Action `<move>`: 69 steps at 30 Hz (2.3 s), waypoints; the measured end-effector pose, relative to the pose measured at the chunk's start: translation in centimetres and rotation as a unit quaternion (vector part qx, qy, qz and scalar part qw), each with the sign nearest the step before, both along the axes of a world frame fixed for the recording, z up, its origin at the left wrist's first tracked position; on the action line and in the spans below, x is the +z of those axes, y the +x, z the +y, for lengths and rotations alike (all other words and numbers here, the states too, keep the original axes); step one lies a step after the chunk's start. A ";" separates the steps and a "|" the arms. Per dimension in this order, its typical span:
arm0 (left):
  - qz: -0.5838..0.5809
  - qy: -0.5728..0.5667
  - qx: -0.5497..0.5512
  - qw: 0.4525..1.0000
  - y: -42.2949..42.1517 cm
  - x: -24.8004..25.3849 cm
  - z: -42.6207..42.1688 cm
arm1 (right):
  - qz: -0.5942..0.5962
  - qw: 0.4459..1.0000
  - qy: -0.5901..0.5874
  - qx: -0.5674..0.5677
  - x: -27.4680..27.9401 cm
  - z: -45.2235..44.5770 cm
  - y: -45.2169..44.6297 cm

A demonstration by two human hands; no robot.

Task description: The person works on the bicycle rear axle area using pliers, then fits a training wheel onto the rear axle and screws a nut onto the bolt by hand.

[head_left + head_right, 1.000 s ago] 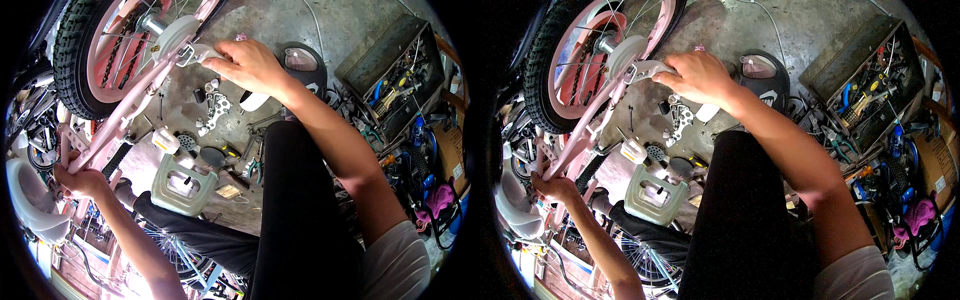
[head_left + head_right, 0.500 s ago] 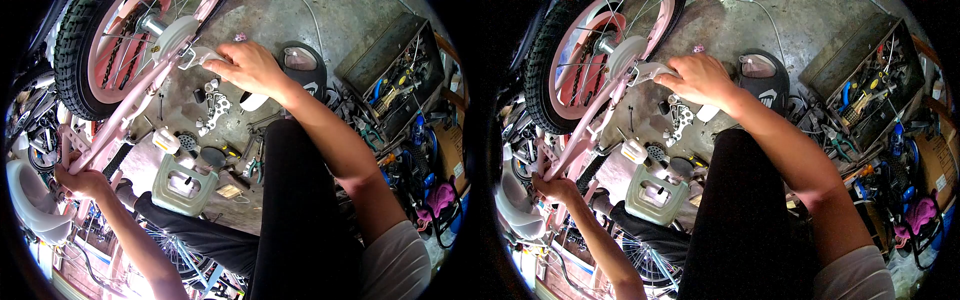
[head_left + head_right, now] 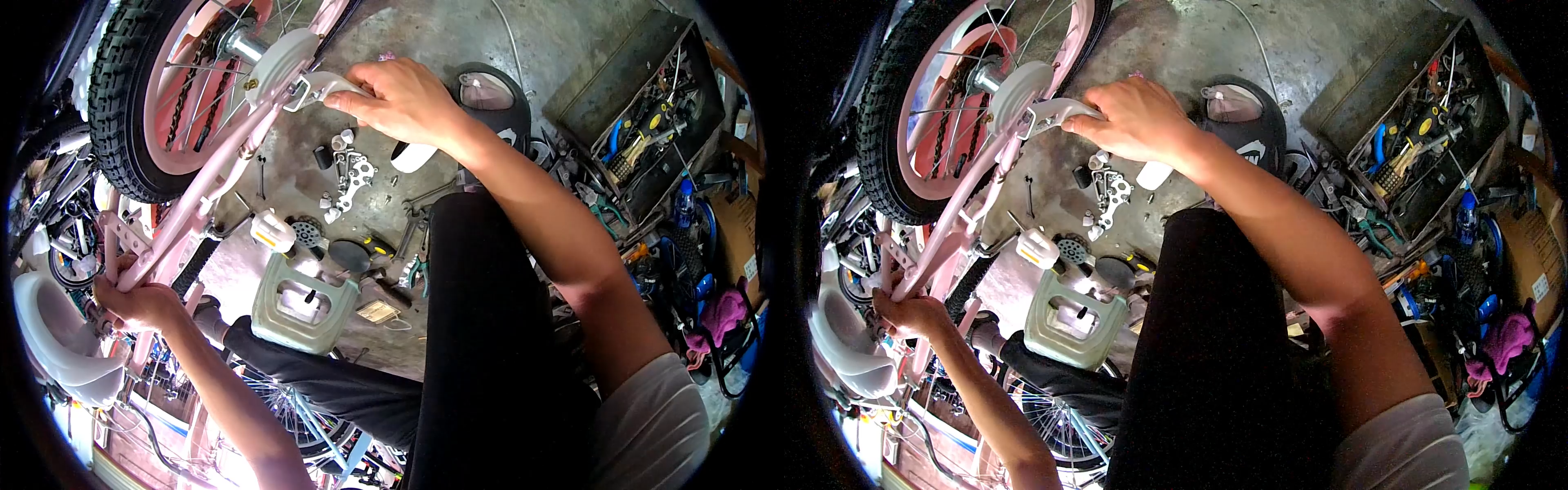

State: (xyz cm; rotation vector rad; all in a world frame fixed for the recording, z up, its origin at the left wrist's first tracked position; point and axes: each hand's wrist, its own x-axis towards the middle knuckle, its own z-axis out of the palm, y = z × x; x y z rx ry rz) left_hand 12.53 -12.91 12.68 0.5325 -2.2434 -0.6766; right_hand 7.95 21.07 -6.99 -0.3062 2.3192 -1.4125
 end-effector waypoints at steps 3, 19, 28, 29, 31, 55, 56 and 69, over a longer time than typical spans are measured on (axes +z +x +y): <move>0.046 0.119 0.051 0.990 -0.5 0.1 0.9 | -0.026 1.000 -0.006 -0.009 0.5 -0.1 0.0; 0.042 0.129 0.039 0.990 -1.0 0.4 0.1 | -0.070 0.997 0.022 -0.004 2.2 -0.2 -0.3; 0.020 0.132 0.036 0.990 -1.0 0.6 -0.1 | -0.085 0.996 0.041 0.001 2.8 0.0 -0.2; 0.025 0.128 0.040 0.991 -1.0 0.6 -0.1 | -0.085 0.996 0.040 0.001 2.8 0.0 -0.2; 0.024 0.128 0.033 0.991 -0.9 0.6 -0.2 | -0.084 0.996 0.042 0.002 2.9 0.0 -0.3; 0.018 0.115 0.037 0.993 -0.8 0.6 -0.6 | -0.082 0.995 0.059 -0.009 3.2 -0.2 -0.4; 0.018 0.115 0.036 0.993 -0.8 0.5 -0.5 | -0.078 0.995 0.060 -0.007 3.1 -0.2 -0.4; 0.022 0.123 0.037 0.991 -0.8 0.5 -0.2 | -0.064 0.996 0.059 -0.016 3.3 0.1 0.9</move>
